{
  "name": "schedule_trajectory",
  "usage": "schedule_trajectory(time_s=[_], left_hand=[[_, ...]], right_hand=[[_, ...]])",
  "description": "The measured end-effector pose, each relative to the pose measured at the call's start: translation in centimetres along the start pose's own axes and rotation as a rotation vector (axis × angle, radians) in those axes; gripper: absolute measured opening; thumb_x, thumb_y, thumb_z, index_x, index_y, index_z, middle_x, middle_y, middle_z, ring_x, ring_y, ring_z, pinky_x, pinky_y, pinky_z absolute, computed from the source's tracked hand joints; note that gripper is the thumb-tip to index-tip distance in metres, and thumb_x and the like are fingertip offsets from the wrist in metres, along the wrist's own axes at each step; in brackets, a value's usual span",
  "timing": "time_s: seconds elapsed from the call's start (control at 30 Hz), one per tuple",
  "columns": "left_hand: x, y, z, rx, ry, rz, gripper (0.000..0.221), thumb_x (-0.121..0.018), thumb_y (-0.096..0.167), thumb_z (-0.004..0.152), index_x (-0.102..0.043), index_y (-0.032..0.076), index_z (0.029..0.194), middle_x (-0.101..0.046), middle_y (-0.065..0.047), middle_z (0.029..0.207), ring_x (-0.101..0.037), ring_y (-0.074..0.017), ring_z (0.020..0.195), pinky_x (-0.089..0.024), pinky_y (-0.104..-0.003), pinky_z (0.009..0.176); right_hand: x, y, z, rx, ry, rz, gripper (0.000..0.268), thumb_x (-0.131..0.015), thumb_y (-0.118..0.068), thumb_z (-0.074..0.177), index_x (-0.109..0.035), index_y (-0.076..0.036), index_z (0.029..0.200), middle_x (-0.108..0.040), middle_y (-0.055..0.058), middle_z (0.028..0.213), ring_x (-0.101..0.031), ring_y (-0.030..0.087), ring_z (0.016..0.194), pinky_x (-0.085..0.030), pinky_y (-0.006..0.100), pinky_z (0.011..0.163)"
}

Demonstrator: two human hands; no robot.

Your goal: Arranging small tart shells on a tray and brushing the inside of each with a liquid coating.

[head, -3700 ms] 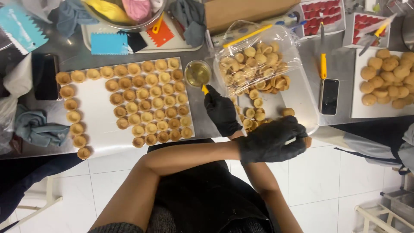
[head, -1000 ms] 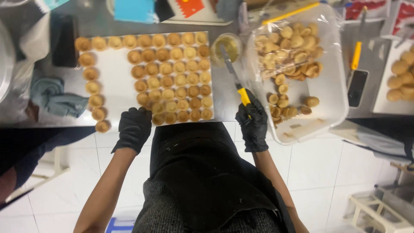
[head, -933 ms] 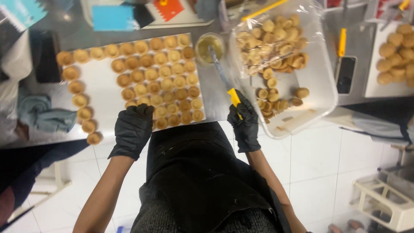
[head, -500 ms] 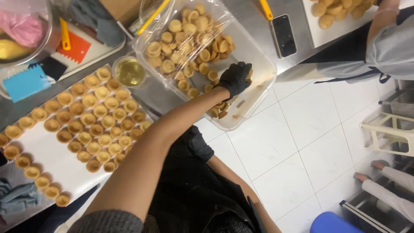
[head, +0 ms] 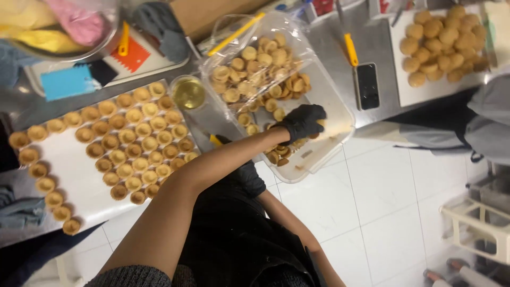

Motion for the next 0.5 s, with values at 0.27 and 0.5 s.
schedule_trajectory(time_s=[0.27,0.5], left_hand=[[16.3,7.9,-19.0,-0.021,0.255,-0.769,0.047,-0.083,0.006,0.087,-0.069,0.003,0.132,-0.074,-0.005,0.11,-0.067,-0.0091,0.1,-0.056,-0.027,0.091],[20.9,-3.3,-36.1,0.339,0.868,-1.166,0.045,-0.066,-0.004,0.093,-0.062,0.001,0.138,-0.07,-0.007,0.125,-0.069,-0.0164,0.109,-0.058,-0.032,0.096]], right_hand=[[-3.3,-10.9,10.3,0.254,-0.198,0.029,0.049,-0.064,-0.008,0.101,-0.052,-0.004,0.148,-0.066,0.012,0.128,-0.062,0.021,0.108,-0.053,0.035,0.093],[-3.8,-12.3,12.3,0.52,0.051,-0.671,0.028,-0.063,-0.014,0.109,-0.065,-0.006,0.136,-0.077,0.011,0.106,-0.071,0.01,0.092,-0.055,0.029,0.077]])
Point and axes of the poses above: each hand's wrist, its own z-axis towards the middle knuckle, its own x-axis out of the back of the hand, y = z × x, the point moved 5 cm from there along z, towards the middle knuckle
